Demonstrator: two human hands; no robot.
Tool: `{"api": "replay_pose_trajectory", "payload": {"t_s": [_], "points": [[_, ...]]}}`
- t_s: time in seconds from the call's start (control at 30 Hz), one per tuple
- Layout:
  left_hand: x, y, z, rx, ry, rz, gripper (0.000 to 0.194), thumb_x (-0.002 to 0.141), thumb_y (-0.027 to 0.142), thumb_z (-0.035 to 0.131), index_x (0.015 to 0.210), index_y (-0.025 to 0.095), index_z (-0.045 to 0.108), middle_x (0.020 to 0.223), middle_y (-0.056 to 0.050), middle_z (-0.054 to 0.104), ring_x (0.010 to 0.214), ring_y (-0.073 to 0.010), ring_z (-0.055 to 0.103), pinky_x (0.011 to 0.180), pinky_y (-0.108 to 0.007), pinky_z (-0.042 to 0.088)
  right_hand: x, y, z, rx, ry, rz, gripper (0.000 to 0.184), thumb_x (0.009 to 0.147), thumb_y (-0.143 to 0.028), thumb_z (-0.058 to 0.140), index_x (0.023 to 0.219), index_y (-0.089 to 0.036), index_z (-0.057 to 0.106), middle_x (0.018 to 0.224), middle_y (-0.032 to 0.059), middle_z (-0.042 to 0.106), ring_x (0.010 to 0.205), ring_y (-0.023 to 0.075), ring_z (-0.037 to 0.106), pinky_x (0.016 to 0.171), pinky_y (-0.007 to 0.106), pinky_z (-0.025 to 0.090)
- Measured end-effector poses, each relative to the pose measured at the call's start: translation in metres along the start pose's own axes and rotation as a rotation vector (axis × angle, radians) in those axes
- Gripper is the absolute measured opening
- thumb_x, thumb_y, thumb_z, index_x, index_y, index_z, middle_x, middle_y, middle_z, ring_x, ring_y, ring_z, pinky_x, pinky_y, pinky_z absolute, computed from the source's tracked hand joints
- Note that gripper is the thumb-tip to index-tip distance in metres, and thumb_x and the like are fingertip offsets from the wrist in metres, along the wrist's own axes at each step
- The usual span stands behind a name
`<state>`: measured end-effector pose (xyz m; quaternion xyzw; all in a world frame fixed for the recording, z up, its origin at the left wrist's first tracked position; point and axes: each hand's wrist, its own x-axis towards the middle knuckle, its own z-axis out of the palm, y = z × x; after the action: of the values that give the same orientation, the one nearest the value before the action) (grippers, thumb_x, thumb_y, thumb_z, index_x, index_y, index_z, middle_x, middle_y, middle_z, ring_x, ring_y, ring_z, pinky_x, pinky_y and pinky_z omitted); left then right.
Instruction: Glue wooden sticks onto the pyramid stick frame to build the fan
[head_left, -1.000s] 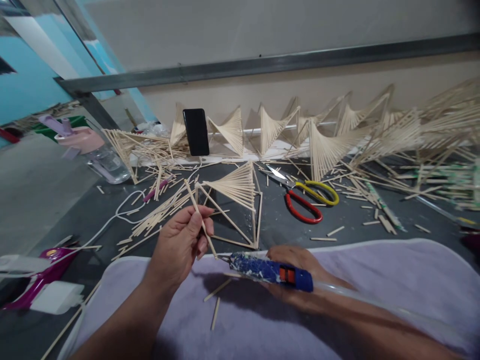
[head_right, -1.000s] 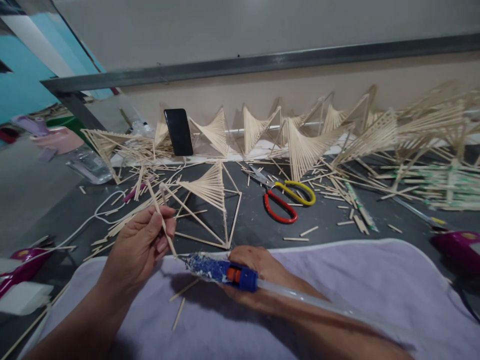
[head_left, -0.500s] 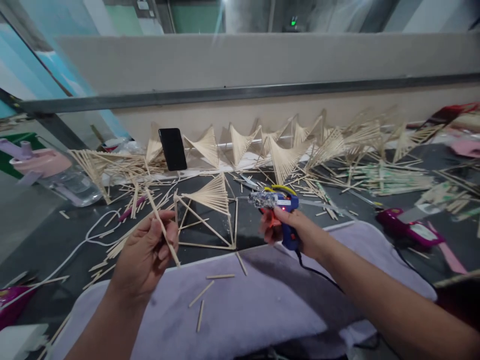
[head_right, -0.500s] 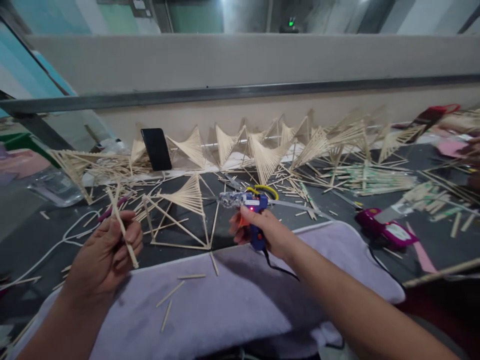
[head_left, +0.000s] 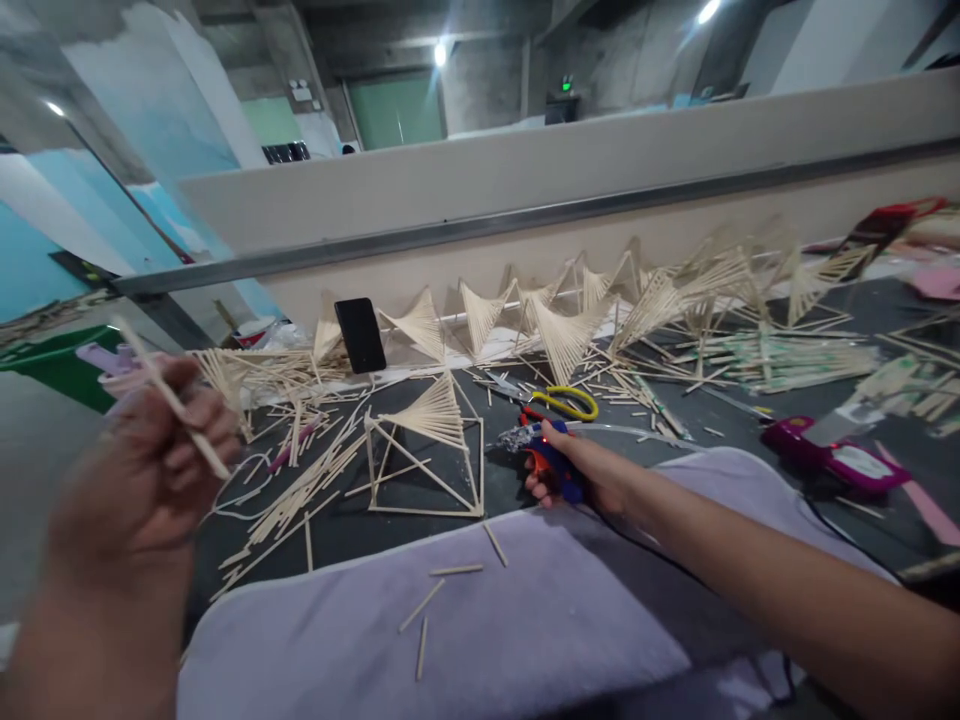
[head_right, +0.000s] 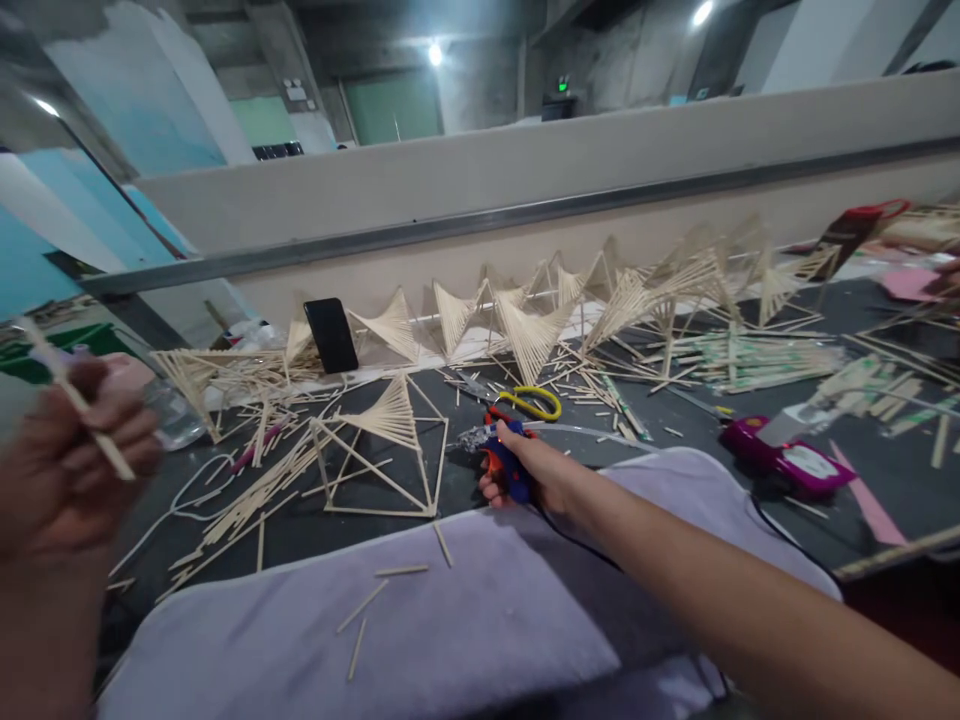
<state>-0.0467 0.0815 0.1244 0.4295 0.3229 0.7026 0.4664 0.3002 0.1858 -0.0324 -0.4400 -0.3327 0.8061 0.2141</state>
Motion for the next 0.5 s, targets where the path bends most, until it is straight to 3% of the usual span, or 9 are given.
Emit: {"api": "replay_pose_trajectory", "payload": {"t_s": [0.1, 0.17, 0.3, 0.37, 0.5], "points": [[0.030, 0.028, -0.006, -0.082, -0.011, 0.163, 0.019, 0.092, 0.021, 0.038, 0.097, 0.017, 0.056, 0.064, 0.004, 0.051, 0.042, -0.0005, 0.041, 0.036, -0.008, 0.037, -0.001, -0.003, -0.006, -0.052, -0.039, 0.024, 0.054, 0.085, -0.061, 0.031, 0.082, -0.012, 0.053, 0.068, 0.0113, 0.065, 0.058, 0.0164, 0.063, 0.055, 0.029, 0.052], [0.051, 0.034, -0.008, -0.026, -0.014, 0.230, 0.016, 0.090, 0.018, 0.042, 0.098, 0.017, 0.056, 0.065, 0.004, 0.053, 0.044, -0.0005, 0.042, 0.038, -0.009, 0.036, -0.003, -0.008, -0.009, -0.118, -0.025, 0.052, 0.056, 0.083, -0.064, 0.030, 0.081, -0.013, 0.053, 0.066, 0.0108, 0.064, 0.057, 0.0173, 0.063, 0.051, 0.028, 0.051], [0.083, 0.014, 0.004, 0.518, -0.050, 0.334, 0.017, 0.081, 0.013, 0.054, 0.096, 0.015, 0.061, 0.061, 0.001, 0.056, 0.042, -0.0050, 0.041, 0.036, -0.016, 0.033, -0.007, -0.019, -0.013, -0.338, 0.078, 0.132, 0.062, 0.080, -0.069, 0.025, 0.077, -0.014, 0.052, 0.059, 0.0101, 0.062, 0.047, 0.0176, 0.059, 0.041, 0.028, 0.047], [0.090, -0.001, 0.018, 0.886, -0.206, 0.340, 0.019, 0.080, 0.016, 0.056, 0.097, 0.014, 0.065, 0.066, -0.002, 0.060, 0.047, -0.0061, 0.045, 0.041, -0.018, 0.036, -0.008, -0.024, -0.015, -0.449, 0.090, 0.141, 0.062, 0.080, -0.070, 0.025, 0.077, -0.014, 0.053, 0.054, 0.0085, 0.059, 0.043, 0.0163, 0.056, 0.040, 0.027, 0.045], [0.090, -0.023, 0.048, 1.533, -0.721, 0.410, 0.025, 0.079, 0.016, 0.055, 0.100, 0.023, 0.066, 0.085, -0.002, 0.066, 0.070, -0.0096, 0.057, 0.063, -0.022, 0.043, -0.009, -0.034, -0.019, -0.744, 0.156, 0.080, 0.055, 0.078, -0.069, 0.035, 0.086, -0.018, 0.054, 0.051, 0.0010, 0.054, 0.039, 0.0122, 0.050, 0.041, 0.024, 0.042]]}}
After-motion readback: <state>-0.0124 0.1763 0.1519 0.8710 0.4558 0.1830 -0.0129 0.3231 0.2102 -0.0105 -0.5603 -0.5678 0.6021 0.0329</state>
